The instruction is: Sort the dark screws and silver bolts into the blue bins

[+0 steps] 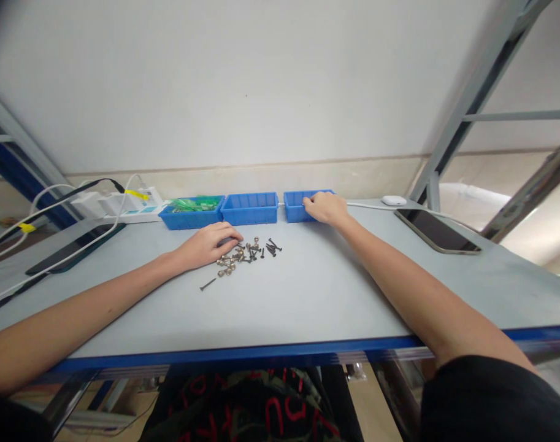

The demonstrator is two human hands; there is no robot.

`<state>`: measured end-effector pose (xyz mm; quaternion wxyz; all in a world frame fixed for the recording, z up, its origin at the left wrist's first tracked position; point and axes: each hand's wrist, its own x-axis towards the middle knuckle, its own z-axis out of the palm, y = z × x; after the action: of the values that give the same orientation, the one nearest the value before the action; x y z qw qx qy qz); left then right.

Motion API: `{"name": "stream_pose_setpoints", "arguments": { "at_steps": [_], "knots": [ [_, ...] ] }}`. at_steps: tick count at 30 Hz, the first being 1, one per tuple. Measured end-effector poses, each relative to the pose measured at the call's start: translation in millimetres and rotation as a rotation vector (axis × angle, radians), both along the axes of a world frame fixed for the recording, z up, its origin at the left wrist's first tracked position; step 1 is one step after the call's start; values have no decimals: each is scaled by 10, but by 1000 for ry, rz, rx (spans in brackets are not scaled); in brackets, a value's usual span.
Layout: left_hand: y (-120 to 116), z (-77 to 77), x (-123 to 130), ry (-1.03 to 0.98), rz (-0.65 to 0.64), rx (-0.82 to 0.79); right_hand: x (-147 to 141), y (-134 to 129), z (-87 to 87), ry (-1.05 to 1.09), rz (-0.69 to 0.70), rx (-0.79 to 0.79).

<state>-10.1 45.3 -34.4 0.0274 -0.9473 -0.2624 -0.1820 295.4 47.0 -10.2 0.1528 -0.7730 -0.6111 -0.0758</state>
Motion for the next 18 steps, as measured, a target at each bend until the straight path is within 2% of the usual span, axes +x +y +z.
{"name": "stream_pose_setpoints", "arguments": {
  "at_steps": [18],
  "knots": [
    [-11,13,2,10,6,-1,5,25,56,5,28,-112]
  ]
}}
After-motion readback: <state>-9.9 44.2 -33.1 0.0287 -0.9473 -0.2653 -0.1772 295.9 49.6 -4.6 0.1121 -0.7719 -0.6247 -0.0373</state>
